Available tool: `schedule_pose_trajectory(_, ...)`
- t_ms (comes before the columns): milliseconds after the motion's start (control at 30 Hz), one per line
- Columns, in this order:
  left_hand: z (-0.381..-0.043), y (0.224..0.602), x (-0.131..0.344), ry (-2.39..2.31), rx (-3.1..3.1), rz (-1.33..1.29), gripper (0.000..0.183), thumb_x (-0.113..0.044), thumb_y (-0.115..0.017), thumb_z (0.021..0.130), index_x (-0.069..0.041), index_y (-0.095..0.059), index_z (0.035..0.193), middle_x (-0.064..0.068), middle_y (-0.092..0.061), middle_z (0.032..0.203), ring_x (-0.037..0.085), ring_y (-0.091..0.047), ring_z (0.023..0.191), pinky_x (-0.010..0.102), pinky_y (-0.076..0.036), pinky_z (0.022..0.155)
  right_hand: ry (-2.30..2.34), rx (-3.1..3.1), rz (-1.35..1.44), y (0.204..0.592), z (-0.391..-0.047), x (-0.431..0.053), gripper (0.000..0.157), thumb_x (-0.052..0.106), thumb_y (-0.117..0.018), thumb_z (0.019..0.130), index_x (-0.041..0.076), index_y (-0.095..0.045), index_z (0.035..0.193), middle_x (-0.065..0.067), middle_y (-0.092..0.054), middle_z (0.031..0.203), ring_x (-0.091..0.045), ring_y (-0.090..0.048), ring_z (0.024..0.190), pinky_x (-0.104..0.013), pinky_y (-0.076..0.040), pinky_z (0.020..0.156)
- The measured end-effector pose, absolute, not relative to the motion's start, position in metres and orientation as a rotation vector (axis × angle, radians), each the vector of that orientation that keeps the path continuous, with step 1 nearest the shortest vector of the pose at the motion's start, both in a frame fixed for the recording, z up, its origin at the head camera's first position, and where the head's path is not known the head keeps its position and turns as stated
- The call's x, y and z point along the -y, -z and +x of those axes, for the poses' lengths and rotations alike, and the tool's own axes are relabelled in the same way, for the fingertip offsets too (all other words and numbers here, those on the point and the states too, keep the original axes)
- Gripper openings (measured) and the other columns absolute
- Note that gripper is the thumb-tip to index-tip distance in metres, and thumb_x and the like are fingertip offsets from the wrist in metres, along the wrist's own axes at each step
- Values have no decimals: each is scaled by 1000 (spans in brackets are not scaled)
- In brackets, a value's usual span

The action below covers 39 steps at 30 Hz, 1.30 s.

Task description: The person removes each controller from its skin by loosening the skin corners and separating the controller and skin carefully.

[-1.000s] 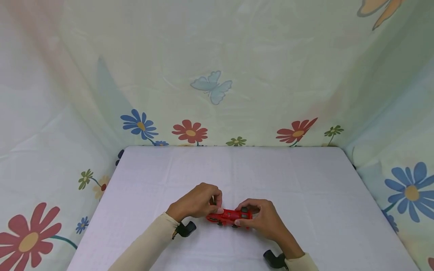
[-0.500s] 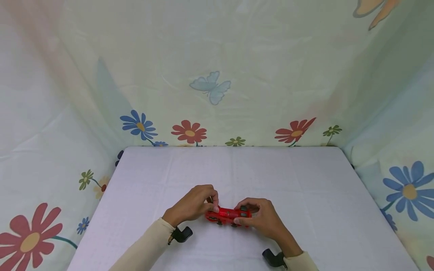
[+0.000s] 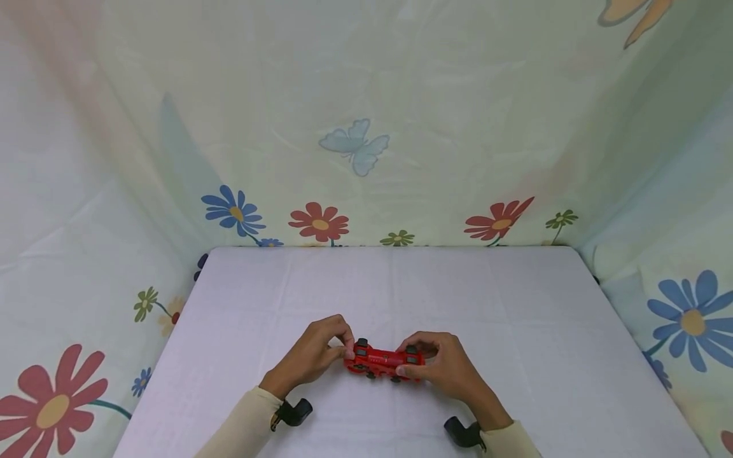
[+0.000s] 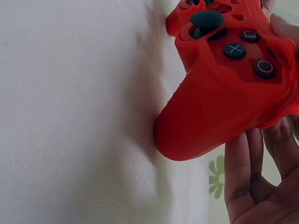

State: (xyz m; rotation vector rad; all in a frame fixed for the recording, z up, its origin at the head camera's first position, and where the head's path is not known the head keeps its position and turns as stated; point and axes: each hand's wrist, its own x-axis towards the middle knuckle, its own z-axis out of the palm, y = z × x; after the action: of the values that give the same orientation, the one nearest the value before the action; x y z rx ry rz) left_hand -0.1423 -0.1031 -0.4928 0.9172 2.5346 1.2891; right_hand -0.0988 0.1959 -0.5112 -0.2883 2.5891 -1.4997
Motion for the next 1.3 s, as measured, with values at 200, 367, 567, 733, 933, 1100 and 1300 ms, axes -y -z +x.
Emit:
schedule_pose_trajectory(200,-143,499,104,-1432,-2463,867,21,-19,-86,90,-24,-66,98,-9,-65,103,9,-67,103,24,-61,78,1534,-2582,-244,510,-100,-195,31,36,-95,79,28,-79,105,6,-78,107,-13,-72,91,-28,-59,82)
schedule_pose_trajectory(367,-141,508,105,-1523,-2384,796,32,-29,-83,93,-25,-65,119,-7,-67,126,15,-68,118,27,-61,90,1581,-2585,-194,513,-100,-193,41,35,-95,79,19,-80,114,7,-78,112,-15,-72,101,-28,-58,90)
schedule_pose_trajectory(567,-138,516,103,-1584,-2351,756,43,-25,-89,88,-28,-62,121,-9,-69,128,18,-69,120,34,-60,97,1660,-2574,-125,519,-98,-191,48,33,-95,80,16,-77,121,5,-80,110,-18,-73,102,-29,-58,91)
schedule_pose_trajectory(733,-139,520,97,-1588,-2364,796,45,-15,-87,89,-27,-58,122,-11,-67,127,16,-69,115,36,-58,100,1741,-2565,-140,522,-96,-196,50,29,-94,82,13,-69,123,0,-81,108,-17,-74,98,-28,-60,87)
schedule_pose_trajectory(933,-142,522,96,-1578,-2389,824,41,-14,-85,90,-30,-59,117,-12,-69,121,14,-70,108,34,-59,93,1883,-2512,-405,528,-93,-212,45,10,-93,78,12,-59,108,-9,-73,124,-11,-71,114,-28,-62,91)
schedule_pose_trajectory(1100,-144,523,98,-1584,-2417,853,37,-16,-86,90,-29,-60,113,-11,-69,115,16,-69,109,34,-60,91,1892,-2503,-577,531,-93,-219,42,7,-94,75,15,-64,103,-10,-67,121,-11,-68,116,-29,-63,91)
schedule_pose_trajectory(1300,-145,524,98,-1586,-2435,880,30,-20,-84,92,-28,-61,110,-9,-67,111,15,-69,109,37,-61,90,1923,-2527,-605,533,-96,-219,37,2,-92,74,15,-66,97,-10,-67,119,-8,-67,115,-31,-64,87)
